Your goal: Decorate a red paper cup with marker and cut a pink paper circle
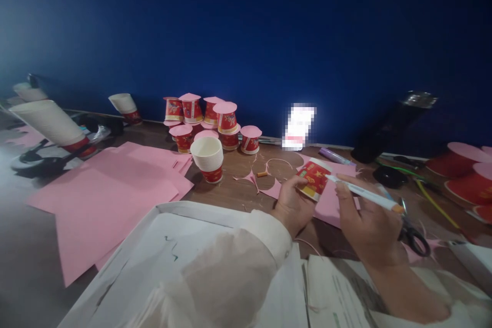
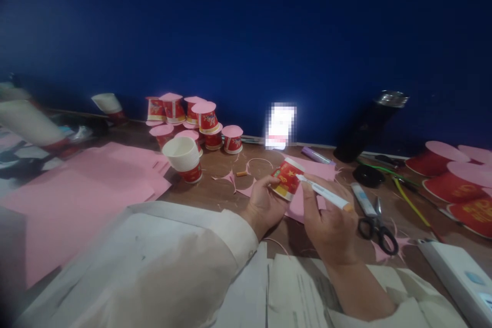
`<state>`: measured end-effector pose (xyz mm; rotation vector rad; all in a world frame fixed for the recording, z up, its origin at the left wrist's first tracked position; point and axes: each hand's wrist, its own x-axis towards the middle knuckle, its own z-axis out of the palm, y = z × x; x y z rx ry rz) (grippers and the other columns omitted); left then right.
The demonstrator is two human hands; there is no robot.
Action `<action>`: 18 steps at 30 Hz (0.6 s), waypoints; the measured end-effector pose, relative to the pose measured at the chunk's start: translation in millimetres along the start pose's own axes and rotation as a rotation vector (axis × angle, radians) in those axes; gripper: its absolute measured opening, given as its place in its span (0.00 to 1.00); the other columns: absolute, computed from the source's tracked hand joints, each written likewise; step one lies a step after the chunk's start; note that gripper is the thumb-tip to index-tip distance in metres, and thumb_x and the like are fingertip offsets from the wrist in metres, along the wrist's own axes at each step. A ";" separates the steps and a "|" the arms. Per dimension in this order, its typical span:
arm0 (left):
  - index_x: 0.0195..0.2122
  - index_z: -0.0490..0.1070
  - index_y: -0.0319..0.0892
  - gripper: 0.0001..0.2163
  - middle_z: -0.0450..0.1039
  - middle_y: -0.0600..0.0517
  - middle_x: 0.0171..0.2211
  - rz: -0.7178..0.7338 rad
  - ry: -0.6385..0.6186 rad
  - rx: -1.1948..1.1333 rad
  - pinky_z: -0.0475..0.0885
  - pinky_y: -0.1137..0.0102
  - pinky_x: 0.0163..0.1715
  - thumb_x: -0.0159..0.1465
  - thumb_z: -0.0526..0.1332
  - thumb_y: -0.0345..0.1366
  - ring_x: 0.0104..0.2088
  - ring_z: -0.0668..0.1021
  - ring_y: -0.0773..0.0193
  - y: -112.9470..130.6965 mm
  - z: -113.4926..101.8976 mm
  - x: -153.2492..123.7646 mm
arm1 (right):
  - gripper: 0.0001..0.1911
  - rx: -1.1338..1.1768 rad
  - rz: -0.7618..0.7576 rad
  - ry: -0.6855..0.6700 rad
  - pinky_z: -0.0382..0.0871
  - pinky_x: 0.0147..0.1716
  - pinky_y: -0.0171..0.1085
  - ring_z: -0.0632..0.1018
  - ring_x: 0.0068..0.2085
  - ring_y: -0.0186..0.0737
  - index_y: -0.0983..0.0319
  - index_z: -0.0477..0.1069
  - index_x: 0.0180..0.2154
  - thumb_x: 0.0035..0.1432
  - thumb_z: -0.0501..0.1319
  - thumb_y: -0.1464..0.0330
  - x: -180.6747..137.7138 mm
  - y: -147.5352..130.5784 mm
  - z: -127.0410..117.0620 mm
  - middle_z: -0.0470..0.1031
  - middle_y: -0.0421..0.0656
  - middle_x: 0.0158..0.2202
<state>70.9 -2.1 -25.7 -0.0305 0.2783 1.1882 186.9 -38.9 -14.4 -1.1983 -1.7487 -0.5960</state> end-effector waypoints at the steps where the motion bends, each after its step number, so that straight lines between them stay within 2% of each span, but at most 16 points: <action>1: 0.33 0.76 0.35 0.12 0.79 0.44 0.33 -0.003 0.007 0.002 0.73 0.70 0.44 0.49 0.58 0.23 0.34 0.81 0.62 -0.2 0.7 -0.5 | 0.09 -0.006 0.005 0.007 0.74 0.44 0.45 0.83 0.42 0.50 0.64 0.78 0.43 0.66 0.60 0.68 0.0 0.4 -0.5 0.83 0.52 0.39; 6: 0.31 0.76 0.36 0.11 0.79 0.45 0.32 0.002 0.050 0.017 0.73 0.70 0.43 0.48 0.57 0.22 0.33 0.80 0.63 -0.9 4.2 -3.0 | 0.10 -0.025 -0.009 0.021 0.74 0.45 0.47 0.83 0.42 0.52 0.65 0.78 0.45 0.65 0.61 0.70 -1.6 2.6 0.7 0.83 0.53 0.41; 18: 0.30 0.76 0.35 0.10 0.78 0.47 0.30 0.002 0.042 0.043 0.74 0.72 0.40 0.49 0.57 0.22 0.31 0.79 0.65 -1.4 4.7 -3.9 | 0.10 -0.029 -0.006 0.010 0.75 0.44 0.48 0.82 0.40 0.52 0.66 0.79 0.43 0.65 0.61 0.69 1.7 1.6 3.1 0.84 0.53 0.39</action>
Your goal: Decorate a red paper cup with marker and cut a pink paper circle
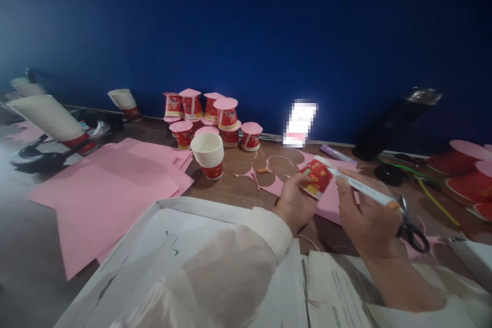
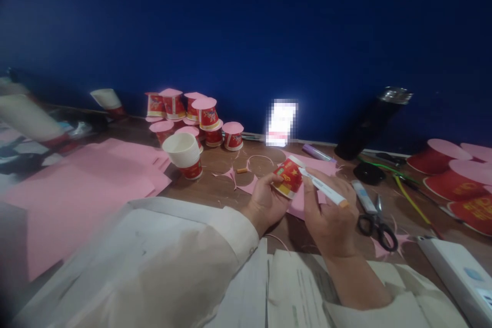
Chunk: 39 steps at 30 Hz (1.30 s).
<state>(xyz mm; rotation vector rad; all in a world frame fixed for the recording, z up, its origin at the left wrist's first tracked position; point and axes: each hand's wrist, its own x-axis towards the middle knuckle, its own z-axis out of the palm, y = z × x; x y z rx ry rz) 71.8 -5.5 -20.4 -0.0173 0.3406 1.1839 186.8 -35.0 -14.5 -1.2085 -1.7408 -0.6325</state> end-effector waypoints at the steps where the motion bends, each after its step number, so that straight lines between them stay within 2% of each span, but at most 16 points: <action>1: 0.30 0.76 0.35 0.11 0.78 0.47 0.30 0.001 -0.002 0.002 0.74 0.72 0.40 0.49 0.57 0.22 0.31 0.79 0.65 0.0 -0.2 0.2 | 0.09 -0.002 -0.008 0.005 0.74 0.44 0.48 0.82 0.40 0.52 0.66 0.79 0.43 0.65 0.61 0.69 -0.2 0.3 0.3 0.84 0.53 0.39; 18: 0.32 0.77 0.33 0.12 0.78 0.44 0.33 -0.016 0.009 -0.006 0.74 0.71 0.46 0.48 0.58 0.22 0.34 0.80 0.63 1.5 -1.7 -0.1 | 0.07 -0.006 -0.065 -0.006 0.73 0.42 0.48 0.81 0.38 0.51 0.64 0.78 0.41 0.64 0.62 0.70 2.4 -2.8 -1.3 0.84 0.51 0.38; 30: 0.29 0.76 0.35 0.09 0.78 0.47 0.29 -0.039 0.018 -0.009 0.74 0.74 0.37 0.50 0.57 0.23 0.29 0.79 0.66 3.5 -2.0 -1.5 | 0.05 0.011 -0.088 0.000 0.73 0.44 0.45 0.82 0.38 0.47 0.64 0.77 0.41 0.63 0.63 0.71 -1.1 -6.1 1.3 0.84 0.49 0.38; 39: 0.30 0.76 0.34 0.10 0.77 0.48 0.28 -0.042 0.063 -0.021 0.73 0.74 0.37 0.49 0.57 0.22 0.28 0.79 0.67 3.3 -0.2 -0.2 | 0.06 0.038 -0.043 -0.036 0.73 0.45 0.46 0.82 0.39 0.47 0.62 0.77 0.41 0.65 0.62 0.69 -4.1 -7.2 1.7 0.84 0.48 0.38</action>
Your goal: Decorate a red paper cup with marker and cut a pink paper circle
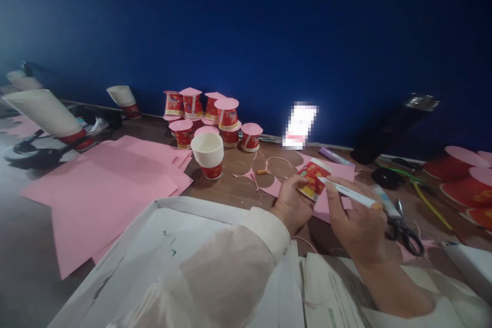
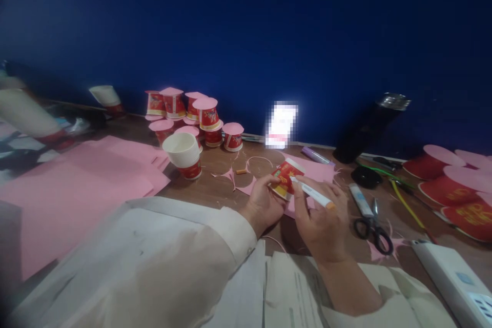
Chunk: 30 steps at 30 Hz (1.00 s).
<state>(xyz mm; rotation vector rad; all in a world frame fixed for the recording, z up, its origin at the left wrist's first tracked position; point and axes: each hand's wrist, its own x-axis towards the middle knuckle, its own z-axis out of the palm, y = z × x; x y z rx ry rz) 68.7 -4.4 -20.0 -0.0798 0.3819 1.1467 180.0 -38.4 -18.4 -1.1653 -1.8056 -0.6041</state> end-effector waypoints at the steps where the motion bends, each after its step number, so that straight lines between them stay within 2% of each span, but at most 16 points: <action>1: 0.31 0.76 0.35 0.11 0.77 0.48 0.27 0.001 0.000 0.001 0.73 0.74 0.37 0.49 0.57 0.22 0.28 0.78 0.66 0.1 0.0 0.3 | 0.06 0.000 0.003 -0.008 0.73 0.45 0.46 0.82 0.39 0.47 0.62 0.77 0.41 0.65 0.62 0.69 -0.3 0.1 0.2 0.84 0.48 0.38; 7: 0.30 0.75 0.36 0.10 0.78 0.49 0.28 0.001 -0.013 -0.012 0.73 0.75 0.35 0.49 0.57 0.22 0.28 0.79 0.67 0.5 -2.2 1.1 | 0.06 -0.012 -0.009 -0.016 0.72 0.49 0.48 0.82 0.41 0.47 0.63 0.77 0.42 0.64 0.62 0.69 -2.1 -0.2 3.2 0.84 0.48 0.40; 11: 0.30 0.75 0.36 0.10 0.78 0.49 0.27 0.008 -0.024 -0.029 0.73 0.75 0.34 0.50 0.57 0.22 0.28 0.79 0.67 0.3 -2.8 1.3 | 0.06 0.028 0.009 -0.004 0.73 0.47 0.47 0.82 0.40 0.48 0.63 0.77 0.41 0.65 0.62 0.69 0.1 -1.5 1.1 0.84 0.49 0.39; 17: 0.31 0.75 0.36 0.10 0.79 0.46 0.30 0.017 -0.064 0.000 0.75 0.69 0.40 0.50 0.57 0.22 0.32 0.81 0.62 -1.1 0.4 -0.7 | 0.09 0.019 0.156 0.070 0.75 0.43 0.44 0.83 0.41 0.49 0.60 0.79 0.43 0.66 0.60 0.67 3.8 0.7 -9.4 0.84 0.49 0.39; 26: 0.30 0.75 0.36 0.11 0.78 0.48 0.29 0.016 0.001 0.043 0.73 0.74 0.38 0.49 0.57 0.21 0.29 0.79 0.66 -3.5 -2.8 2.2 | 0.06 0.044 0.031 0.080 0.74 0.44 0.42 0.83 0.40 0.45 0.63 0.78 0.42 0.64 0.63 0.70 6.1 -1.9 0.5 0.84 0.49 0.39; 30: 0.30 0.75 0.35 0.10 0.78 0.48 0.29 0.016 -0.010 0.063 0.73 0.75 0.37 0.49 0.57 0.21 0.29 0.79 0.67 -4.2 -3.5 3.0 | 0.07 0.061 0.026 0.085 0.74 0.44 0.41 0.83 0.40 0.45 0.63 0.78 0.43 0.64 0.63 0.71 6.9 -2.7 3.4 0.84 0.48 0.40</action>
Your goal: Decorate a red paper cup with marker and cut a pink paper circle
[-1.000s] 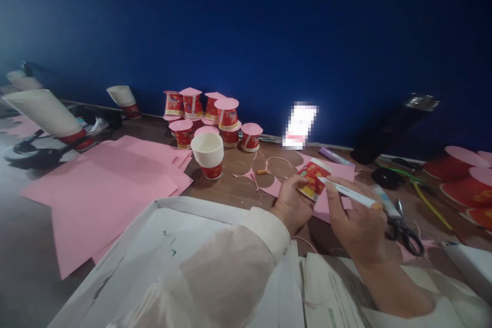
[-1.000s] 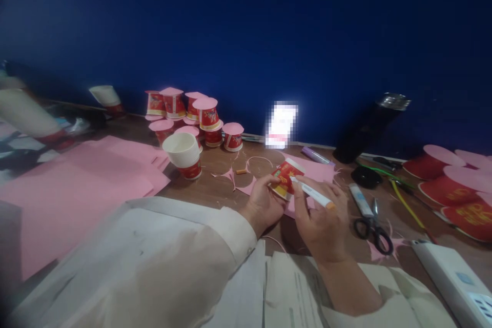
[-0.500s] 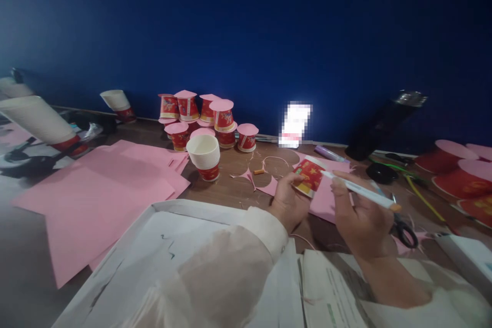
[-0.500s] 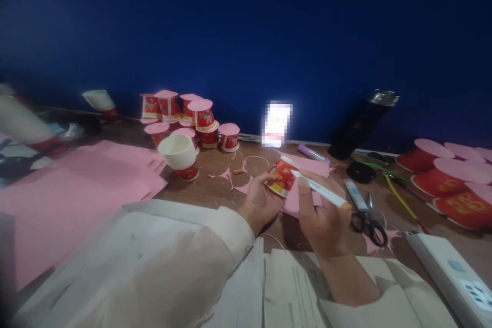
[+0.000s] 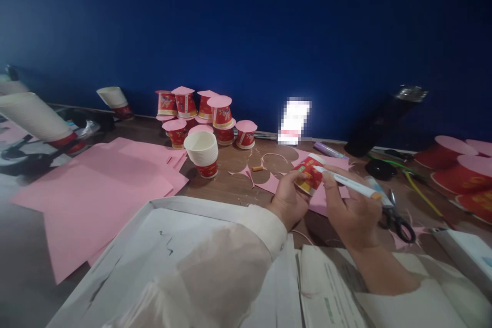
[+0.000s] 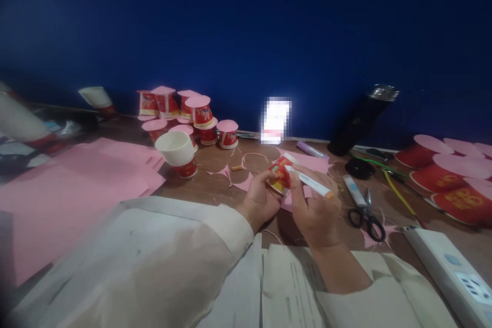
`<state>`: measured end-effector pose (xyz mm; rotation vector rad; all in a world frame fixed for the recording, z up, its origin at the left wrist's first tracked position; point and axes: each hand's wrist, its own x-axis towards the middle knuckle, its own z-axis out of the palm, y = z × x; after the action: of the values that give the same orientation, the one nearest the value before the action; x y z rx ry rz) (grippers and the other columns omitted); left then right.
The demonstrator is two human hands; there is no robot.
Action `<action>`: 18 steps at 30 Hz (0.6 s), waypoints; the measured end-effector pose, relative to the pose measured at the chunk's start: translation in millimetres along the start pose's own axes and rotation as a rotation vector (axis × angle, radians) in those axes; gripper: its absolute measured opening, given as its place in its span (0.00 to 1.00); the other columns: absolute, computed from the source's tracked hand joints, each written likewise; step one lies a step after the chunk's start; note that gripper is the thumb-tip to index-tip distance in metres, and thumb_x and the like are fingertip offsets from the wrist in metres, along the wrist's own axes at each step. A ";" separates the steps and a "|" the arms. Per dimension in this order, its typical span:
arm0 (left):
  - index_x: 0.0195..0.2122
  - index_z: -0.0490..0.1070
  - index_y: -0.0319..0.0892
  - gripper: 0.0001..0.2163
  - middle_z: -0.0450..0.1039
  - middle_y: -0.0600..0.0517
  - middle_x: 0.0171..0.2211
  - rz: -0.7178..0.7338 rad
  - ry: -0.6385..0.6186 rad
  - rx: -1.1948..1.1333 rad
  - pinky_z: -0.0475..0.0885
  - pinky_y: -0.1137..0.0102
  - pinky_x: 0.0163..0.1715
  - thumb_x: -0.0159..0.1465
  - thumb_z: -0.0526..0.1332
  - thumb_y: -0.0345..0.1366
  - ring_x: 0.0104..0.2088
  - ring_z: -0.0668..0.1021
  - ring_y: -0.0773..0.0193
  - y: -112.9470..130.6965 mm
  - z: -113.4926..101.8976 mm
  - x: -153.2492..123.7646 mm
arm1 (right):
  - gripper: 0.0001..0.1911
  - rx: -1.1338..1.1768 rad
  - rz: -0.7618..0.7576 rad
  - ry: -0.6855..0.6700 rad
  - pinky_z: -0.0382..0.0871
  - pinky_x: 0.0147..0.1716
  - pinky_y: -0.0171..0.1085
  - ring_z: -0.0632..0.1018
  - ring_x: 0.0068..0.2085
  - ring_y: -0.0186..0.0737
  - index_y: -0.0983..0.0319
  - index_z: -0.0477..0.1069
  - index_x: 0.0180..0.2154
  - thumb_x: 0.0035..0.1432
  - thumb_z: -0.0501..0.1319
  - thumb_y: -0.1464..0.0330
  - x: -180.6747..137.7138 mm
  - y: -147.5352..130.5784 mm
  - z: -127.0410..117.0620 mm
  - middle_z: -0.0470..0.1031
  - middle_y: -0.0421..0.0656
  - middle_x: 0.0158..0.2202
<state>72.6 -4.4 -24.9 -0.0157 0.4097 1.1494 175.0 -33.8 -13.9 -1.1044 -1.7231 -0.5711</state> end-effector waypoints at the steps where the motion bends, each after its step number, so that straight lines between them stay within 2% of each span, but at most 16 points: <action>1: 0.30 0.75 0.35 0.10 0.78 0.48 0.29 0.002 0.002 0.002 0.73 0.75 0.37 0.49 0.58 0.21 0.29 0.79 0.67 -0.2 -0.2 0.1 | 0.07 -0.002 0.006 -0.001 0.74 0.44 0.42 0.83 0.40 0.45 0.63 0.79 0.43 0.64 0.63 0.71 0.0 -0.2 0.3 0.84 0.48 0.40; 6: 0.31 0.76 0.37 0.12 0.79 0.49 0.31 0.004 -0.036 -0.013 0.73 0.74 0.39 0.48 0.58 0.20 0.31 0.79 0.67 -0.2 -1.3 0.3 | 0.07 -0.004 0.027 0.001 0.74 0.44 0.43 0.83 0.41 0.47 0.62 0.79 0.43 0.64 0.63 0.70 -0.3 0.3 0.7 0.84 0.48 0.40; 18: 0.32 0.77 0.32 0.12 0.79 0.47 0.31 -0.013 -0.069 -0.038 0.74 0.75 0.40 0.49 0.57 0.20 0.31 0.80 0.67 0.6 -2.8 0.2 | 0.08 -0.037 0.021 -0.016 0.73 0.44 0.44 0.83 0.41 0.47 0.63 0.79 0.43 0.65 0.62 0.69 -3.1 3.1 3.0 0.84 0.49 0.40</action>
<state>71.3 -4.6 -27.4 -0.0124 0.3261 1.1413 176.7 -31.2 -18.3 -1.1547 -1.7188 -0.5842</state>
